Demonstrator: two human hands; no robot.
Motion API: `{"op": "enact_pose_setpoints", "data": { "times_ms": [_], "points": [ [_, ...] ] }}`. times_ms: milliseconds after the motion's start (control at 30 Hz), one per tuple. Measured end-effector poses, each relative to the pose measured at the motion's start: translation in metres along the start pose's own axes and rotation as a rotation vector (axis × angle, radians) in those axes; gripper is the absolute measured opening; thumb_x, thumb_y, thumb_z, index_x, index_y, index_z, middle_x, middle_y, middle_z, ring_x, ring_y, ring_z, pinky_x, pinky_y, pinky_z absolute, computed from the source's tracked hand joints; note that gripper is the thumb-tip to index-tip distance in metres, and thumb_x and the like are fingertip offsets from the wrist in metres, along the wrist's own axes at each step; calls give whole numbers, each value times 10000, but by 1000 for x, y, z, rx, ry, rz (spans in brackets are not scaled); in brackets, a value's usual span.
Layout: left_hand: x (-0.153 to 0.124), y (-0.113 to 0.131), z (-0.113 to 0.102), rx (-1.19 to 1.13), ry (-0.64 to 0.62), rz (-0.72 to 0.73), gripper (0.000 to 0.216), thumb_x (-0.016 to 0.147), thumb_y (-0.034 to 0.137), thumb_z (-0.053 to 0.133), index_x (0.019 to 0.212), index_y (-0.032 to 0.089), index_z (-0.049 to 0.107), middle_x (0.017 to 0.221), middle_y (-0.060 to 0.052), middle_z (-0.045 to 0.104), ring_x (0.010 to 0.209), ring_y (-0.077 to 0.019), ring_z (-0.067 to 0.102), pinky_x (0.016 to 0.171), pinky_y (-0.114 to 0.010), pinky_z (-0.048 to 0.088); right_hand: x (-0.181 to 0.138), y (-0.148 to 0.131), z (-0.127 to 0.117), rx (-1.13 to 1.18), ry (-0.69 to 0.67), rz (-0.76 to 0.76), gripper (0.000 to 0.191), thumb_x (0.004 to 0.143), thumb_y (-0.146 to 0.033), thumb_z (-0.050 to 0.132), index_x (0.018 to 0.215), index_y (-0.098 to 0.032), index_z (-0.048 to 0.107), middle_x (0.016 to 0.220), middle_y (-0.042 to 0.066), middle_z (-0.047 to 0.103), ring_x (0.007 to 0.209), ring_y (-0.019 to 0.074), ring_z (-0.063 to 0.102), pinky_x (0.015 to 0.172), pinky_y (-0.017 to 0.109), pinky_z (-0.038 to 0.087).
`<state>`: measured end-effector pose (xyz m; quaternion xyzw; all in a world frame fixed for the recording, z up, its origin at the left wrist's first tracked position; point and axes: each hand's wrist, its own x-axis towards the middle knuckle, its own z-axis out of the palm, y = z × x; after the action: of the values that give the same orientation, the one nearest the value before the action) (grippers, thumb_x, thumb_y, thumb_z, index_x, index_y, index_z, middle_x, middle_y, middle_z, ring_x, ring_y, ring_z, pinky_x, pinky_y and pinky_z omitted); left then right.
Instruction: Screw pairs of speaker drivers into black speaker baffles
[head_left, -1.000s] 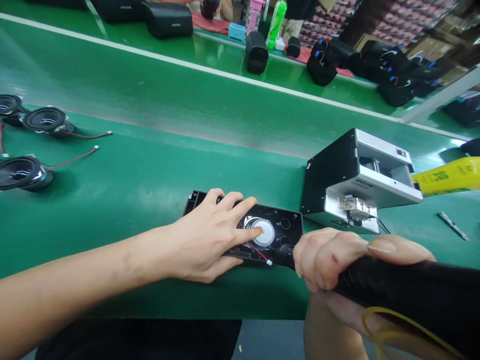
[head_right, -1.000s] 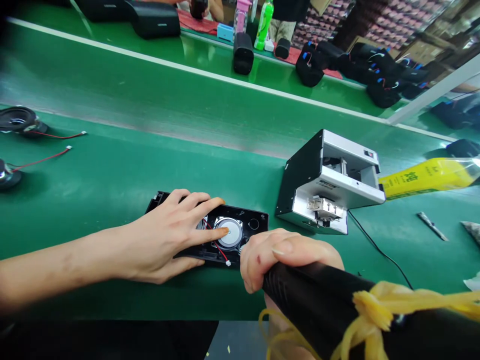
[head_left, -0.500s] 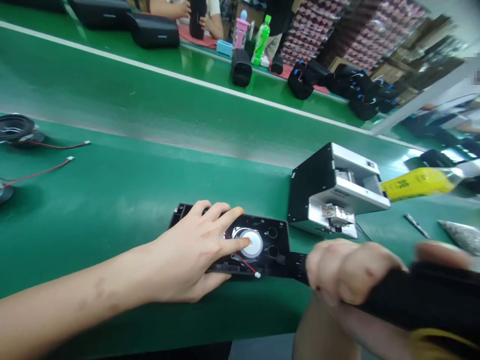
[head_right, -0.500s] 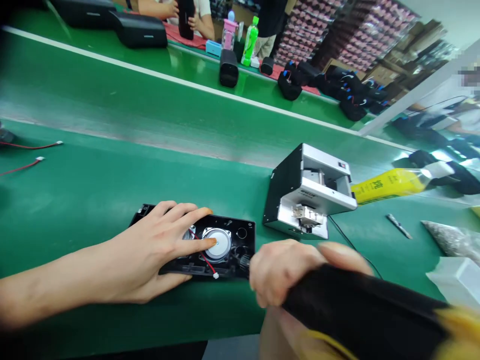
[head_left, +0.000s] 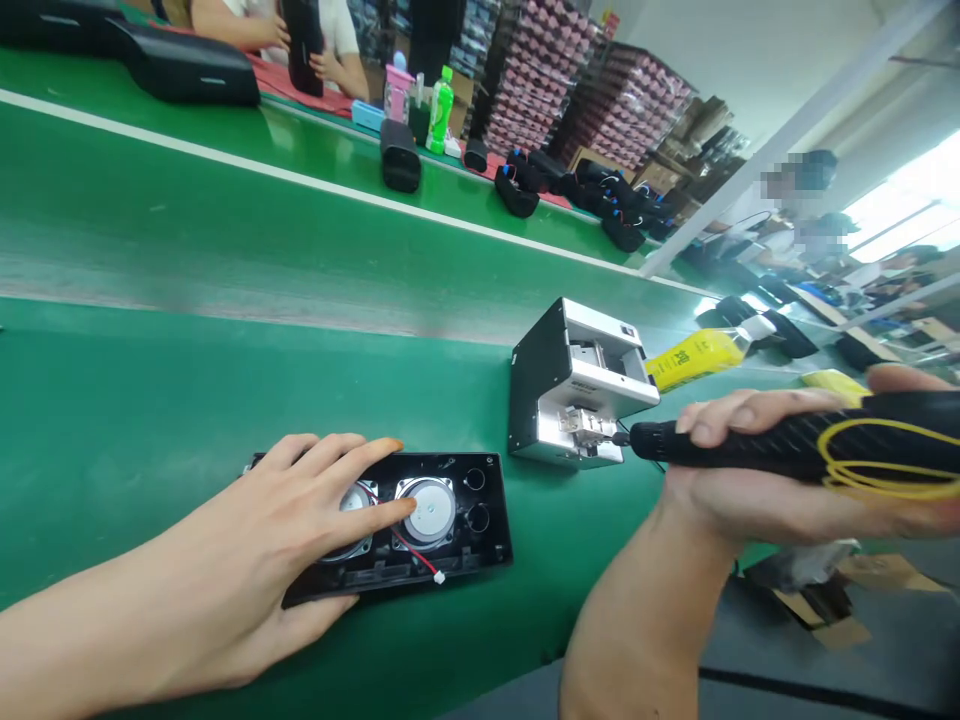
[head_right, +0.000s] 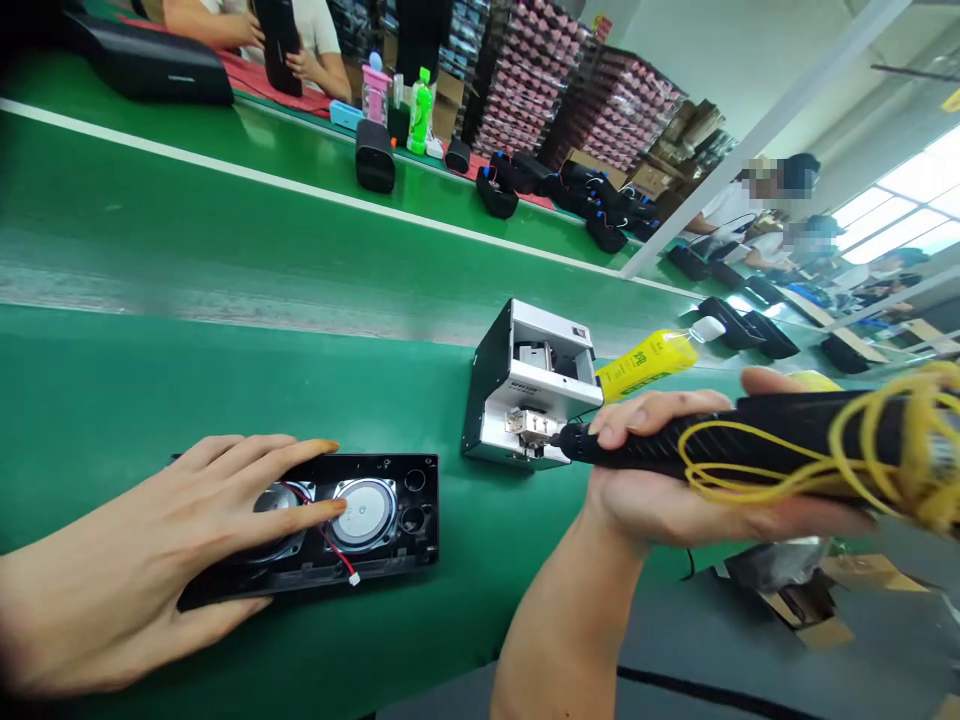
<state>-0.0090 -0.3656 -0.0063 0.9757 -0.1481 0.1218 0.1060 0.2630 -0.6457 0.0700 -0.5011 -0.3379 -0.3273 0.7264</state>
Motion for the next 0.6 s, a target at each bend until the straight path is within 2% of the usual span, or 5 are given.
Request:
{"op": "enact_pose_setpoints", "data": {
  "times_ms": [100,200,300,467,600],
  "points": [
    [2,2,2,-11,22,-14,734,873,296,659,1584,447,554,1707,-39,449,1343,-388,585,992,-583,559,-1,11,8,3,27,-8,882,1079,-658,7,1085,-184,751,526,-46,428,323,127,369,276,249,362],
    [2,3,3,-15,20,-34,727,870,302,662,1573,457,564,1718,-28,437,1354,-392,576,1007,-591,553,-1,15,8,22,35,44,916,1080,-666,-50,1078,-206,742,516,-49,444,310,132,369,278,253,371],
    [1,2,4,-16,10,-27,741,866,312,676,1580,468,556,1727,-14,428,1345,-394,583,991,-578,562,-1,14,7,44,-14,94,836,1086,-698,52,1119,-205,726,513,-55,478,318,139,382,272,250,355],
    [2,-1,1,-17,-26,-12,745,853,309,707,1571,451,569,1699,-31,470,1340,-388,590,1003,-548,558,-5,6,5,29,-41,138,695,1020,-791,336,1150,-223,715,521,-75,509,309,125,379,289,241,356],
    [6,3,-6,-40,-68,-36,754,841,274,718,1561,447,580,1650,-74,519,1319,-409,602,974,-558,553,-10,-6,-4,13,-131,172,746,952,-837,477,1255,-207,738,556,-54,550,350,150,424,304,289,393]
  ]
}}
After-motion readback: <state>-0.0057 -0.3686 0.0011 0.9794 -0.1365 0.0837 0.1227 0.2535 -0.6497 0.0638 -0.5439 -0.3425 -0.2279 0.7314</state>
